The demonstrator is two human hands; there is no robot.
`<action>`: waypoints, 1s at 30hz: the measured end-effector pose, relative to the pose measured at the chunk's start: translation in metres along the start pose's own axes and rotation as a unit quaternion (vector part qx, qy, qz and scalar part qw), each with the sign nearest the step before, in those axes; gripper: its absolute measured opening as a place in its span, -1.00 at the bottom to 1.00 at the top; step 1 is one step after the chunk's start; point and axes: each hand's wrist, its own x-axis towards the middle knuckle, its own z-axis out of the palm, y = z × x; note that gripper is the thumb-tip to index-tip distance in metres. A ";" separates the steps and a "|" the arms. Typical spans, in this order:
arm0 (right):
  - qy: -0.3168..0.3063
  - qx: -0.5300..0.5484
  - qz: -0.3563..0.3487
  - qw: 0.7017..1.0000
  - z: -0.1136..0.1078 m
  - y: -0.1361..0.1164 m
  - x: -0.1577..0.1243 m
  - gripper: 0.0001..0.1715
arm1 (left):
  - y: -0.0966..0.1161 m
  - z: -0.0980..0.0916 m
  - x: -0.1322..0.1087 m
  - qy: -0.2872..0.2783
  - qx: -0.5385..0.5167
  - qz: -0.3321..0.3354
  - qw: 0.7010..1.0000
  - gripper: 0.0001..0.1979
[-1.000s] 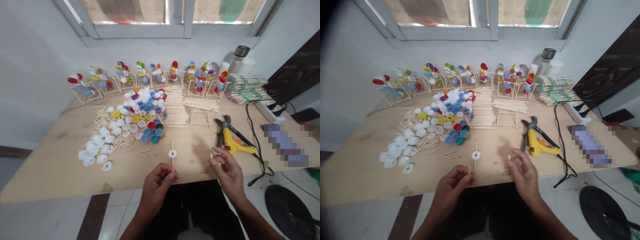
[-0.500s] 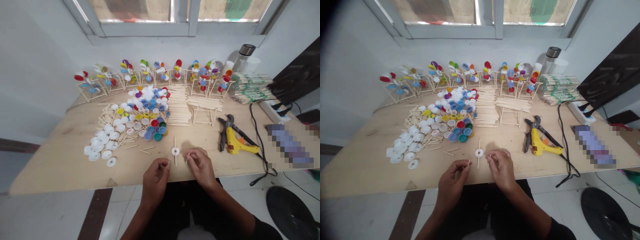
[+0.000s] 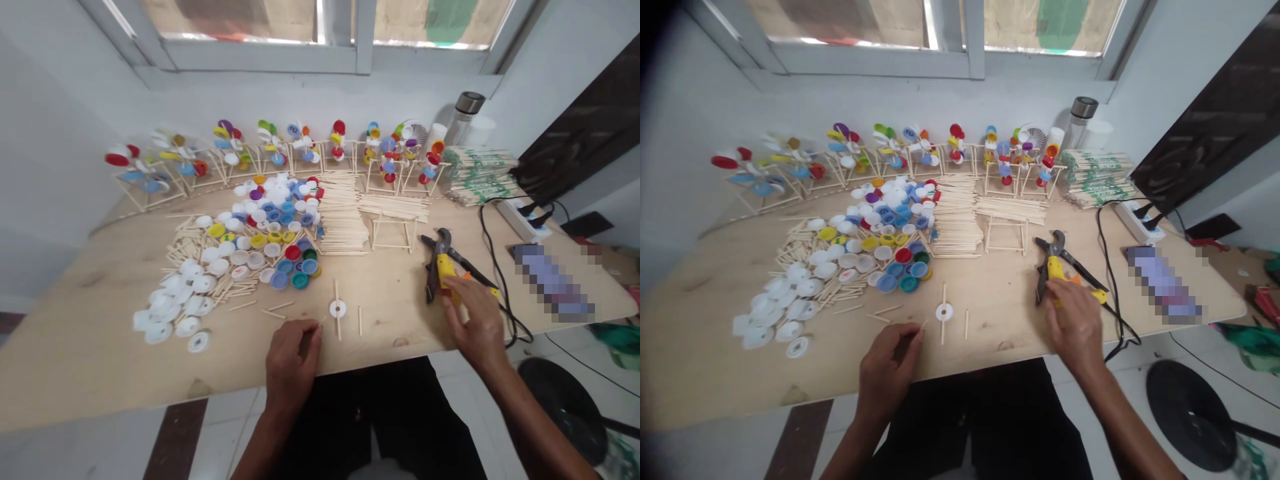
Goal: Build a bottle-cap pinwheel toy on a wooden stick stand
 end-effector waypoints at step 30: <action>-0.191 0.206 0.055 0.958 -0.030 -0.010 0.001 -0.78 | -0.005 0.005 0.016 0.012 0.014 0.049 0.999 -0.84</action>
